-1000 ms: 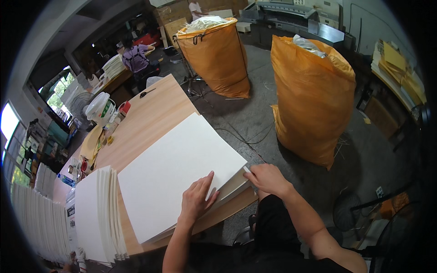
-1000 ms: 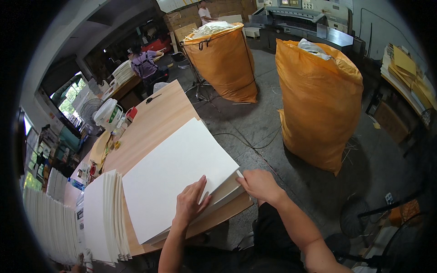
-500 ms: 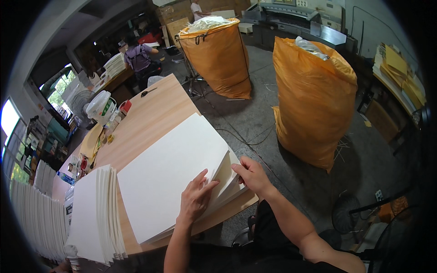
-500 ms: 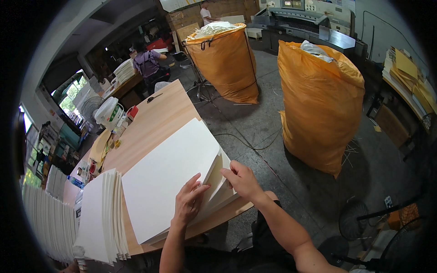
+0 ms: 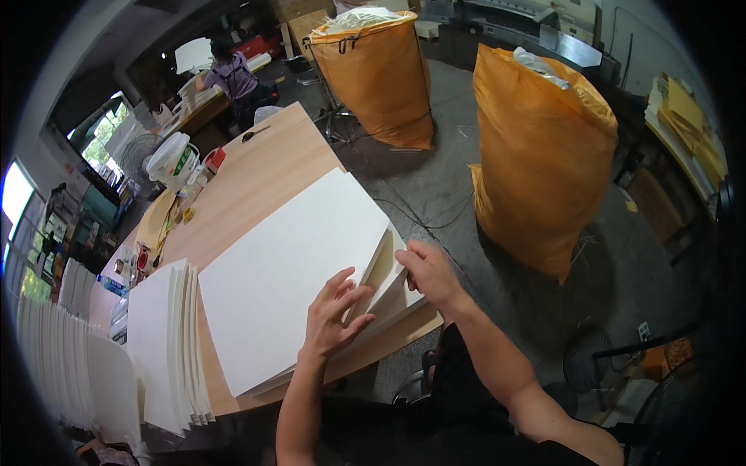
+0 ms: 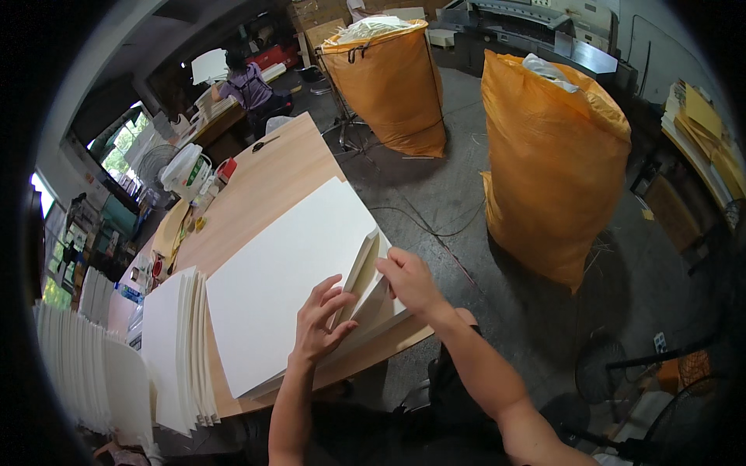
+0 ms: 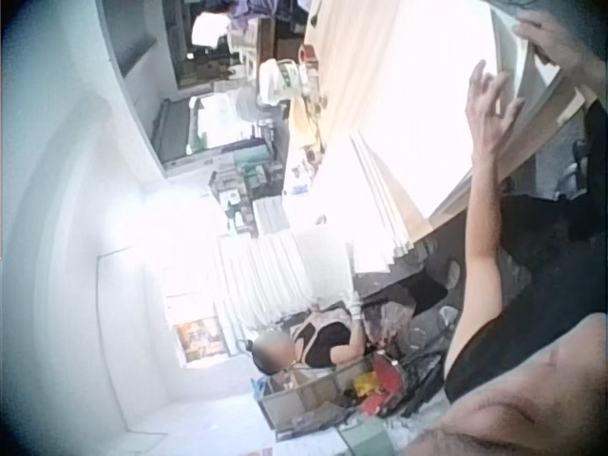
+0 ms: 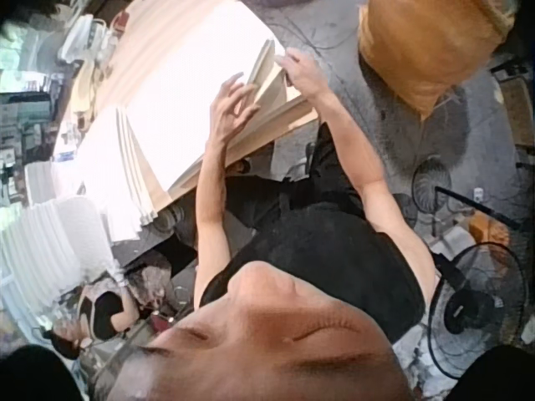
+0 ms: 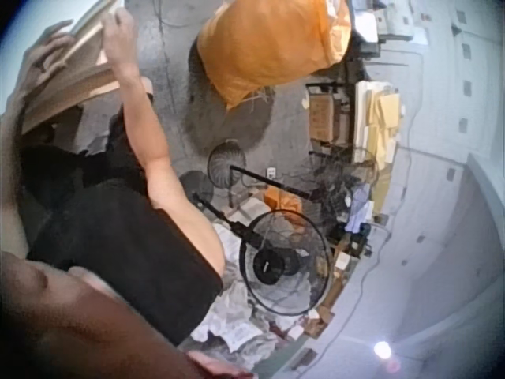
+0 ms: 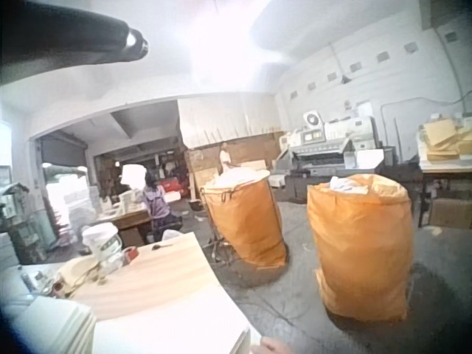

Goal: The person uses their hands to separate and align individual sheets of paper from a large stack, then moves the processed stacks across the table.

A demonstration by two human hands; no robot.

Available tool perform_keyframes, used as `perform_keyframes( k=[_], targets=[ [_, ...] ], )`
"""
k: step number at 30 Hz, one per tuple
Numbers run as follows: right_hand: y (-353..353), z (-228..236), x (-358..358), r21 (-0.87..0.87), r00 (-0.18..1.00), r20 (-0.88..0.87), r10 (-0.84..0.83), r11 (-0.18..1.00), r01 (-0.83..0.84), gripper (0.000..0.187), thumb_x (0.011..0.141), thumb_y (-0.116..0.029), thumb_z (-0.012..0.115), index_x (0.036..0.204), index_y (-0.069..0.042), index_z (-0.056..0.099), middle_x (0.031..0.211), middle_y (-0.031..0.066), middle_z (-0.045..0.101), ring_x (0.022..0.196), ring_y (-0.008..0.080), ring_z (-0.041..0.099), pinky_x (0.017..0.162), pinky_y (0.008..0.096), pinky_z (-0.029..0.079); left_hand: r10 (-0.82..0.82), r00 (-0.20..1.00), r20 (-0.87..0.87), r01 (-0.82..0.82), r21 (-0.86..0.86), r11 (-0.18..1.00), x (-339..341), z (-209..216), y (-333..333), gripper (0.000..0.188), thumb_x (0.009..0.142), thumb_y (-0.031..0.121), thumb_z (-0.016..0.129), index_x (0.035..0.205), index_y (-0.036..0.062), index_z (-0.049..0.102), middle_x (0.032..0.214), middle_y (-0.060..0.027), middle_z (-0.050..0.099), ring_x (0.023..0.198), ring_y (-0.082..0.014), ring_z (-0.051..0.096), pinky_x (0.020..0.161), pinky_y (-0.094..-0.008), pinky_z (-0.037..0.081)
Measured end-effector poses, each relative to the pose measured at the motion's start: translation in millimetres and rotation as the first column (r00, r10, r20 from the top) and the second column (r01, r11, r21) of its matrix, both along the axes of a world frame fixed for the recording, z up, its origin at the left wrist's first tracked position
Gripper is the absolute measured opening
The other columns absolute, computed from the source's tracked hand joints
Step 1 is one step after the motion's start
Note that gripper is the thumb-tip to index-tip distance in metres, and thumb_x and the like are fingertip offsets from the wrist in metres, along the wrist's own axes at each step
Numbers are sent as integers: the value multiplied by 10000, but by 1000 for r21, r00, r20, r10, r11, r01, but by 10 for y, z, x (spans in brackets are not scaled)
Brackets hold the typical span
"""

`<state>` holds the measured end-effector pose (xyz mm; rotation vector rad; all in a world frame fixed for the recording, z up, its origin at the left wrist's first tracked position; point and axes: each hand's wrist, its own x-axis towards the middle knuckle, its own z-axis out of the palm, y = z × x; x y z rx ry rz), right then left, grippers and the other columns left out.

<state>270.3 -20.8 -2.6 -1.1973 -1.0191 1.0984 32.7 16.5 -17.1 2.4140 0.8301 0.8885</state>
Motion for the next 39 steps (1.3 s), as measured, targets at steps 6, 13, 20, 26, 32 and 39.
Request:
perform_keyframes(
  k=[6, 13, 20, 26, 32, 39],
  targets=[
    [-20, 73, 21, -47, 972, -218, 92, 993, -105, 292, 1008, -243, 608, 762, -101, 539, 638, 3, 566, 556, 90, 562, 500, 228, 430, -20, 999, -46, 19, -16, 1000, 5, 111, -29, 566, 723, 428, 907, 1186, 154, 731, 1405, -154, 558, 1140, -354, 686, 933, -439, 580],
    [-28, 48, 87, -44, 984, -127, 126, 990, -132, 311, 1026, -286, 602, 786, -97, 546, 648, 2, 570, 559, 72, 566, 484, 220, 427, -65, 998, -17, 64, -68, 996, 4, 183, 25, 525, 713, 309, 920, 1195, 201, 741, 1355, -140, 588, 1130, -339, 681, 978, -430, 586],
    [-51, 71, 133, -14, 983, -78, 165, 986, -166, 431, 1019, -466, 624, 801, -101, 552, 698, -5, 592, 580, 56, 585, 473, 205, 425, -87, 996, -27, 83, -120, 989, -23, 226, 31, 533, 732, 279, 913, 1229, 208, 737, 1357, -137, 590, 1158, -335, 673, 973, -423, 582],
    [-54, -25, 51, 66, 996, 87, 14, 998, -20, 436, 1002, -439, 647, 779, -74, 561, 683, -4, 594, 572, 88, 590, 489, 237, 433, -22, 999, -27, 20, -66, 998, 18, 207, 17, 386, 889, 83, 724, 1265, 172, 712, 1443, -167, 547, 1161, -346, 677, 969, -408, 572],
    [63, -98, -32, 90, 999, -32, -8, 996, 11, 298, 1003, -229, 627, 757, -81, 546, 662, -12, 568, 556, 63, 534, 492, 230, 416, -94, 986, -139, 90, -32, 995, 3, 217, 67, 368, 920, 110, 689, 1277, 201, 686, 1467, -183, 527, 1139, -378, 672, 961, -410, 577],
    [42, -79, 61, -19, 952, -278, 131, 990, -142, 250, 1024, -215, 597, 810, -84, 587, 677, 7, 612, 554, 81, 581, 482, 228, 433, -70, 997, -25, 68, -93, 993, 41, 244, -14, 509, 740, 225, 909, 1207, 175, 712, 1377, -142, 581, 1146, -348, 679, 973, -423, 582]
  ],
)
